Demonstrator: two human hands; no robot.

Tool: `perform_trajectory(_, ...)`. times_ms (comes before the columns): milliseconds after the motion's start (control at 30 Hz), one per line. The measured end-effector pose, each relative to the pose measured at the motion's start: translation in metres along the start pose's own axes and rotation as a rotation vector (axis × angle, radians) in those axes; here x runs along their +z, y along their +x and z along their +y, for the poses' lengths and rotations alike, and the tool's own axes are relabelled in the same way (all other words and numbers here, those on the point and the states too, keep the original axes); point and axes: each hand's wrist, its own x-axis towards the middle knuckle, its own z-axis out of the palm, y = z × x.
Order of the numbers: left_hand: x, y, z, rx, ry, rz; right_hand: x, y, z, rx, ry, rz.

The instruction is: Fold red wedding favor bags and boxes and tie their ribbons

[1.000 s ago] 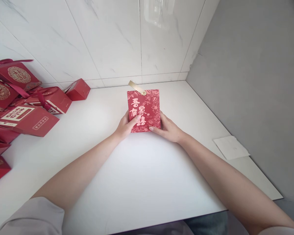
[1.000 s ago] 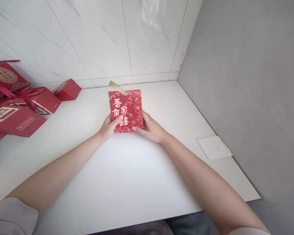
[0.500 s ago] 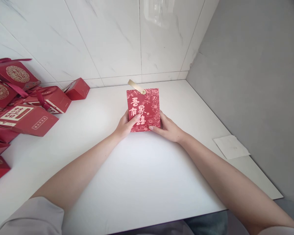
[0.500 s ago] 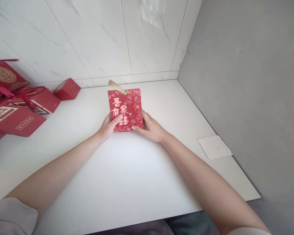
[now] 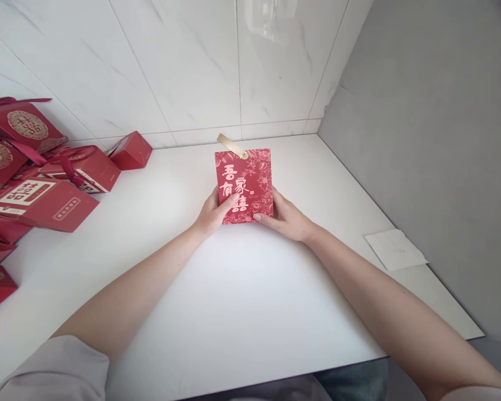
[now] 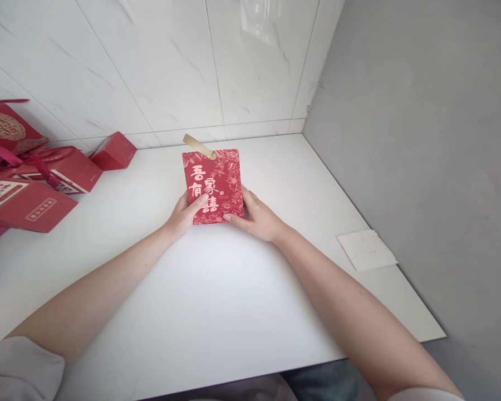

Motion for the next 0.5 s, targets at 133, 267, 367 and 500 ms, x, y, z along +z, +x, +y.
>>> perform_trajectory(133, 0.0005, -0.0003, 0.0007, -0.006, 0.015, 0.008, 0.0001, -0.0003, 0.0011, -0.002, 0.013, -0.001)
perform_trajectory(267, 0.0004, -0.0004, 0.0000, 0.002, 0.014, -0.001, 0.0004, -0.0004, 0.0034, -0.018, 0.026, 0.002)
perform_trajectory(367, -0.0003, 0.0000, -0.0012, 0.013, 0.027, 0.001, 0.0003, -0.0002, 0.0030, -0.017, 0.021, 0.006)
perform_trajectory(500, -0.0003, 0.0005, -0.0018, 0.008, 0.019, 0.005, 0.0003, 0.0001, 0.0018, -0.020, 0.021, 0.007)
